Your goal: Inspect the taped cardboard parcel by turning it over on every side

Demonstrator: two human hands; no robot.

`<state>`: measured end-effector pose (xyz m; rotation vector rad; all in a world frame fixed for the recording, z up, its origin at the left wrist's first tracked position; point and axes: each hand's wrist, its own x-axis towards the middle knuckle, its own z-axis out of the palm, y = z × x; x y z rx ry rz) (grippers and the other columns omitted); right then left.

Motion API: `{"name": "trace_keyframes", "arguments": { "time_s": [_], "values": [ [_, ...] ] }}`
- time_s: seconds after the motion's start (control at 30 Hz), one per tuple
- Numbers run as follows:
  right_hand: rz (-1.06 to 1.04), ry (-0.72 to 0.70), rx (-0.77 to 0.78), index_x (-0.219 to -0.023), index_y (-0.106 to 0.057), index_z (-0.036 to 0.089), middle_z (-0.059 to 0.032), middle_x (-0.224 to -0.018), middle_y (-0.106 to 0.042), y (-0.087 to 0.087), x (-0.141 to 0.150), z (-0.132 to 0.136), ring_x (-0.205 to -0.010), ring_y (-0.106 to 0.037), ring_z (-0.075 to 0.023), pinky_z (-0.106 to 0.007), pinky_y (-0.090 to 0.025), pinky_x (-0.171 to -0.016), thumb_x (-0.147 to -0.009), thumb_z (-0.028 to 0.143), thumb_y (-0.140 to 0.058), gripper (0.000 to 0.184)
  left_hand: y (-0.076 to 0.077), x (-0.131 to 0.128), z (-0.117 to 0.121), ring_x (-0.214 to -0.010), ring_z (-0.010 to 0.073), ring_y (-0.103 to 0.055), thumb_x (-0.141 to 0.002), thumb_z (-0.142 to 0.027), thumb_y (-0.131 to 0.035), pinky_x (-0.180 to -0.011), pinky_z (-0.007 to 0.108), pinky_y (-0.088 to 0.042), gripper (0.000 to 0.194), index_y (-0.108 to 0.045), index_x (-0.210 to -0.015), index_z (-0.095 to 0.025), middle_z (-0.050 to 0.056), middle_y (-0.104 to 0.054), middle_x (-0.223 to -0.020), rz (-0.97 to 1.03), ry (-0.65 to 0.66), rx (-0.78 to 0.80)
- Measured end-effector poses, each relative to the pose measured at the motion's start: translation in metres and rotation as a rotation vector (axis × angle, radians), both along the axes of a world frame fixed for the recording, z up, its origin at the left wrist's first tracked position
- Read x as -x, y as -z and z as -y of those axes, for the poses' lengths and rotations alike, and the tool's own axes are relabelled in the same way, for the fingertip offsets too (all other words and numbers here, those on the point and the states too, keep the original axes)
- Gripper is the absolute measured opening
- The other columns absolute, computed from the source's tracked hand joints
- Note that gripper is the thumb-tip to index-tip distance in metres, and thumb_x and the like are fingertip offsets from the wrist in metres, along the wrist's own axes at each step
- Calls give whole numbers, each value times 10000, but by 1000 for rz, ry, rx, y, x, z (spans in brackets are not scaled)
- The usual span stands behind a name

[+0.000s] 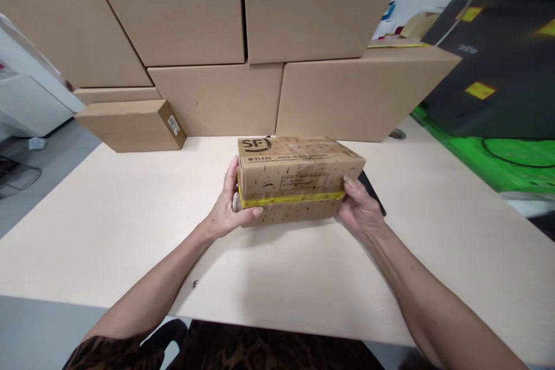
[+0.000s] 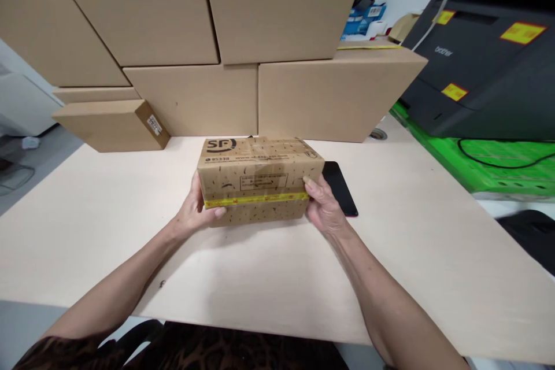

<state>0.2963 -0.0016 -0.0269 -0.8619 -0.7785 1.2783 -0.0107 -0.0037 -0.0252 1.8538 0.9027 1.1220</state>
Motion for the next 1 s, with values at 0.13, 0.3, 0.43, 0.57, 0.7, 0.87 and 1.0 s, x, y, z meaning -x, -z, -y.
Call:
{"name": "trace_keyframes", "arguments": {
  "time_s": [0.13, 0.3, 0.43, 0.57, 0.7, 0.87, 1.0],
  "values": [
    [26, -40, -6, -1271, -733, 380, -45, -1197, -842, 0, 5, 4, -1458, -613, -412, -668, -548, -1175, -611, 622, -962, 739, -10, 5, -2, -1565, 445, -434, -766, -632, -874, -1249, 675, -423, 1244, -129, -1729, -377, 160, -390, -1712, 117, -47, -15],
    [46, -197, -83, -1452, -625, 439, -35, -1518, -691, -8, 2, 16, -1520, -550, -393, -649, -528, -1197, -540, 582, -1023, 1005, -37, 26, -4, -1586, 438, -389, -803, -647, -840, -1315, 676, -320, 1062, -321, -1702, -418, 102, -412, -1710, -35, 2, -280],
    [53, -239, -108, -1503, -554, 518, 40, -1685, -519, -12, -1, 21, -1565, -495, -361, -648, -482, -1239, -564, 392, -1038, 1063, -51, 36, -5, -1604, 441, -358, -773, -632, -880, -1326, 694, -290, 1120, -291, -1710, -457, 83, -381, -1740, -168, 85, -383],
    [24, -175, -112, -1459, -590, 505, 29, -1602, -596, -12, 0, 20, -1555, -499, -387, -674, -475, -1235, -534, 382, -1020, 1027, -46, 42, -9, -1626, 441, -347, -761, -840, -771, -1317, 658, -329, 1149, -249, -1716, -470, 77, -313, -1795, -57, 76, -269],
    [-15, -69, -88, -1388, -657, 461, 16, -1489, -692, -7, 3, 15, -1541, -517, -385, -670, -448, -1269, -626, 481, -936, 812, -32, 42, -17, -1645, 467, -315, -580, -1022, -711, -1261, 680, -386, 1450, -23, -1732, -472, 128, -228, -1826, 90, 22, -180],
    [48, -241, -43, -1467, -593, 429, -14, -1591, -625, 6, 4, 8, -1563, -494, -391, -674, -431, -1271, -612, 427, -962, 932, -20, 18, -15, -1656, 446, -304, -669, -778, -889, -1281, 638, -381, 1368, -146, -1737, -355, 197, -255, -1801, 149, 118, -1],
    [160, -366, -90, -1570, -480, 423, -30, -1754, -424, 8, -1, 5, -1655, -353, -338, -643, -288, -1334, -602, 321, -1010, 1109, -18, 4, -5, -1374, 439, -656, -761, -657, -878, -1144, 634, -543, 1099, -387, -1650, -238, 215, -668, -1482, 283, 22, 171]
  ]
}}
